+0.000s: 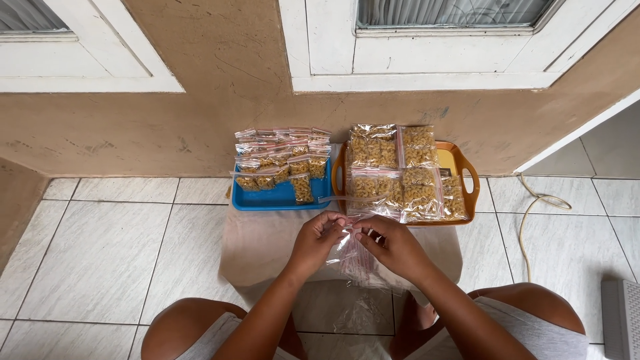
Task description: The person is individually packaging small snack pieces into clear plastic bags from a tray.
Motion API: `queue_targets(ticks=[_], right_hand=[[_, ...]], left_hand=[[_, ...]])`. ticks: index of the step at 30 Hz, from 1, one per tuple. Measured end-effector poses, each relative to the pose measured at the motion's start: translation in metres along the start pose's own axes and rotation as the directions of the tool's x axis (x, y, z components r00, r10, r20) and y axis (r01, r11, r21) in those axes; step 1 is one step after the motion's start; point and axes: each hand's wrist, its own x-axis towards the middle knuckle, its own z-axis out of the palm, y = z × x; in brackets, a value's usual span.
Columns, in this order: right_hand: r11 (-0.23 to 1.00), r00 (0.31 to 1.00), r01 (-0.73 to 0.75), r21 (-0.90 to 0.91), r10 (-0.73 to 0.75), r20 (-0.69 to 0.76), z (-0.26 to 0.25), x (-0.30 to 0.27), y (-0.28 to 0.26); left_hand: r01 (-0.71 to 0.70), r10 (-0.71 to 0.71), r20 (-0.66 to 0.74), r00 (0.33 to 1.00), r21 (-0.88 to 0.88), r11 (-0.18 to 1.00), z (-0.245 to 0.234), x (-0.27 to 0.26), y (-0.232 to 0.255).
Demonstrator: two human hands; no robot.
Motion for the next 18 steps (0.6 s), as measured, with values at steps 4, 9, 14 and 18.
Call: queue_targets(ticks=[4, 9, 14, 18], right_hand=[[0.993, 0.983, 0.097, -0.072, -0.107, -0.147, -0.003, 0.003, 0.018], [0.853, 0.888, 0.318, -0.413, -0.42, -0.185, -0.013, 0.005, 0.002], [0.876, 0.928, 0.326, -0.354, -0.368, -0.056, -0.008, 0.005, 0.011], [0.905, 0.933, 0.331, -0.266, -0.356, -0.049, -0.009, 0.011, 0.013]], left_hand=[[-0.039, 0.041, -0.02, 0.999, 0.07, 0.997, -0.005, -0.007, 0.024], [-0.014, 0.003, 0.061, 0.998, 0.179, 0.984, -0.011, -0.017, 0.044], [0.012, -0.028, 0.083, 0.996, 0.187, 0.982, -0.012, -0.022, 0.047], [0.041, -0.057, 0.092, 0.994, 0.168, 0.985, -0.013, -0.026, 0.053]])
